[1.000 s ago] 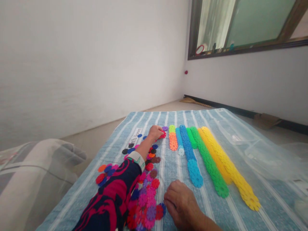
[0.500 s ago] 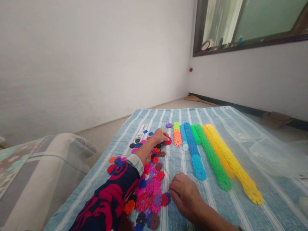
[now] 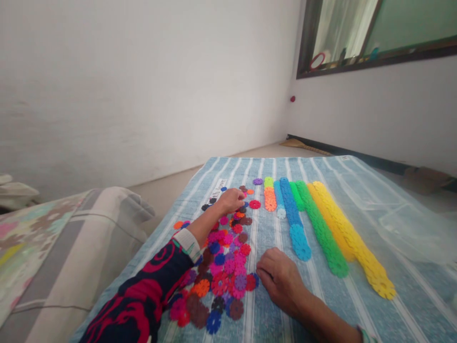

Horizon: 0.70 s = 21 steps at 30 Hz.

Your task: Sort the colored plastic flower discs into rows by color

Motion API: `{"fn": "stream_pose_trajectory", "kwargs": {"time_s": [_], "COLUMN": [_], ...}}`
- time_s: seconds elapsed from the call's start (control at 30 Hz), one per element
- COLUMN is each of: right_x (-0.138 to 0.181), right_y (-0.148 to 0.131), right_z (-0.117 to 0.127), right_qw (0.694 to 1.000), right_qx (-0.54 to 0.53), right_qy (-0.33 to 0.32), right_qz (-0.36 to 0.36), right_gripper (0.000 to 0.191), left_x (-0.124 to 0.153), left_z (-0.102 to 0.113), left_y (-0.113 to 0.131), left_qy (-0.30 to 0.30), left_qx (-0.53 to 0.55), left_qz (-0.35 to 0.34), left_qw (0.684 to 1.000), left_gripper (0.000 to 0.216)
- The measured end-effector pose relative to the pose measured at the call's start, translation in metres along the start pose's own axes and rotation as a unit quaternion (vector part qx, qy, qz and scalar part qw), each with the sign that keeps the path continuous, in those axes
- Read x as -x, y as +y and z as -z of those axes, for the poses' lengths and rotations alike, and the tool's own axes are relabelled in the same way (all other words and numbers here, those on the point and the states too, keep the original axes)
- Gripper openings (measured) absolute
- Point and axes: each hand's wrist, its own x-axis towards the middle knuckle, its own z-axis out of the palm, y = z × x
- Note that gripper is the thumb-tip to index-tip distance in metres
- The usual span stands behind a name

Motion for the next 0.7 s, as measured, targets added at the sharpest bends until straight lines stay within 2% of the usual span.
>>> {"fn": "stream_pose_trajectory", "kwargs": {"time_s": [0.23,0.33,0.43,0.53,0.6,0.7], "right_x": [0.002,0.003,0.005,0.006,0.006,0.006], "right_y": [0.000,0.002,0.003,0.003,0.002,0.001], "right_z": [0.003,0.003,0.003,0.005,0.006,0.007], "right_qw": [1.000,1.000,1.000,1.000,1.000,1.000], "right_qx": [-0.013,-0.014,-0.013,-0.014,-0.014,-0.013], "right_qy": [0.000,-0.002,-0.005,-0.013,-0.019,-0.020], "right_qz": [0.007,0.008,0.008,0.003,0.001,0.006], "right_gripper": [0.023,0.025,0.024,0.023,0.024,0.024], "left_x": [0.078,0.115,0.149,0.175,0.188,0.199], "left_z": [0.018,0.023,0.024,0.018,0.013,0.005], "left_y": [-0.024,-0.028,-0.029,-0.025,-0.019,-0.003], "left_qy": [-0.081,-0.104,-0.139,-0.189,-0.192,-0.159], "left_qx": [0.005,0.027,0.044,0.062,0.058,0.024], "left_qz": [-0.020,-0.002,0.032,0.031,0.022,0.009], "left_qw": [0.996,0.994,0.989,0.980,0.980,0.987], "left_gripper": [0.010,0.009,0.009,0.008,0.007,0.005]}}
